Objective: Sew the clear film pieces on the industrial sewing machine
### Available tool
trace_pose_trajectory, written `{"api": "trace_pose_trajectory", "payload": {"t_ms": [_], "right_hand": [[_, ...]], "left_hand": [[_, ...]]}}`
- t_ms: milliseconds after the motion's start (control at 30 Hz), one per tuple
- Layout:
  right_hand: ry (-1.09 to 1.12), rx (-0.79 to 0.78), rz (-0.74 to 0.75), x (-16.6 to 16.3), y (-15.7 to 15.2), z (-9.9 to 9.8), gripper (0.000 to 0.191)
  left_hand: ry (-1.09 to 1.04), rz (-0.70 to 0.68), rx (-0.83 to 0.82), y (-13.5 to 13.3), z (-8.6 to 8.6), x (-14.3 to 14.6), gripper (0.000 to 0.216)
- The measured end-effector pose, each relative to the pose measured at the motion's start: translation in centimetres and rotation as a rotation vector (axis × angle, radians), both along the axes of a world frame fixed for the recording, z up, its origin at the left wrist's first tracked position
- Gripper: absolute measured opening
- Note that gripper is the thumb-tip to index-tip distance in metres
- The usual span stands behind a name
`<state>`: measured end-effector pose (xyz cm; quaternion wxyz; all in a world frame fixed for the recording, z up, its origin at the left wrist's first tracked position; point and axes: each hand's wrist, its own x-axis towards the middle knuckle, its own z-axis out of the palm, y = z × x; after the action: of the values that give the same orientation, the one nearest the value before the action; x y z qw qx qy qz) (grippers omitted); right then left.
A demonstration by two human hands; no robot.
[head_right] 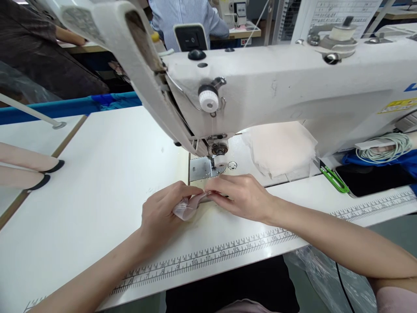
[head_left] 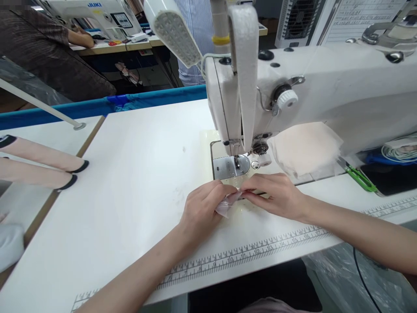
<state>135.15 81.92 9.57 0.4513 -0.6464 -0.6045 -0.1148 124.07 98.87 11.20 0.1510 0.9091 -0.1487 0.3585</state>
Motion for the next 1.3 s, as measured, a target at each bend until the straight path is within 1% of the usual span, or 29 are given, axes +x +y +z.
{"api": "trace_pose_trajectory", "payload": {"t_ms": [100,200,267,333,433,500,567,700,833,900,967,1033,1100,1133,1200,1267,1300], "right_hand": [[-0.106,0.074,-0.007,0.2,-0.1,-0.1,0.006],[-0.221,0.163,-0.018,0.4,-0.3,-0.2,0.007],[-0.318,0.187,-0.027,0.5,-0.5,0.0,0.009],[-0.453,0.203,-0.021,0.6,-0.8,0.5,0.008],[-0.68,0.241,0.0,0.6,-1.0,1.5,0.004],[-0.777,0.256,0.0,0.6,-1.0,2.0,0.005],[-0.823,0.262,-0.006,0.5,-1.1,2.1,0.003],[-0.858,0.287,-0.031,0.5,-1.1,1.7,0.002],[-0.88,0.286,-0.019,0.4,-1.3,1.9,0.002],[-0.842,0.27,0.012,0.1,-1.5,2.1,0.003],[-0.699,0.194,0.021,-0.2,-1.7,2.3,0.007],[-0.424,0.041,0.023,-0.4,-1.7,2.3,0.01],[-0.105,-0.154,0.026,-0.3,-1.4,2.1,0.012],[0.02,-0.24,0.027,-0.1,-1.1,2.0,0.012],[0.17,-0.373,-0.008,0.4,-0.4,1.7,0.012],[0.222,-0.457,-0.092,0.9,0.2,1.5,0.011],[0.232,-0.479,-0.134,1.1,0.5,1.4,0.01]], "left_hand": [[-0.024,-0.052,0.018,0.2,0.2,-0.1,0.009],[-0.011,-0.142,0.041,0.3,0.5,-0.2,0.007],[-0.026,-0.171,0.07,0.2,0.6,-0.2,0.008],[-0.032,-0.168,0.066,0.0,0.6,-0.2,0.01],[-0.01,-0.143,0.006,-0.3,0.6,-0.3,0.011],[0.01,-0.118,-0.02,-0.5,0.6,-0.3,0.011],[0.046,-0.104,-0.037,-0.7,0.7,-0.5,0.01],[0.083,-0.117,-0.08,-0.8,0.6,-0.7,0.009],[0.123,-0.123,-0.159,-1.0,0.7,-1.0,0.007],[0.193,-0.128,-0.219,-1.2,1.2,-1.2,0.004],[0.355,-0.097,-0.293,-1.3,1.7,-1.3,0.006],[0.565,-0.012,-0.358,-1.3,2.0,-1.1,0.01],[0.692,0.086,-0.375,-1.2,1.9,-0.6,0.014],[0.704,0.123,-0.357,-1.1,1.6,-0.3,0.016],[0.678,0.173,-0.281,-0.9,0.9,0.2,0.018],[0.629,0.22,-0.211,-0.7,0.3,0.6,0.008],[0.595,0.249,-0.186,-0.6,0.1,0.7,0.01]]}}
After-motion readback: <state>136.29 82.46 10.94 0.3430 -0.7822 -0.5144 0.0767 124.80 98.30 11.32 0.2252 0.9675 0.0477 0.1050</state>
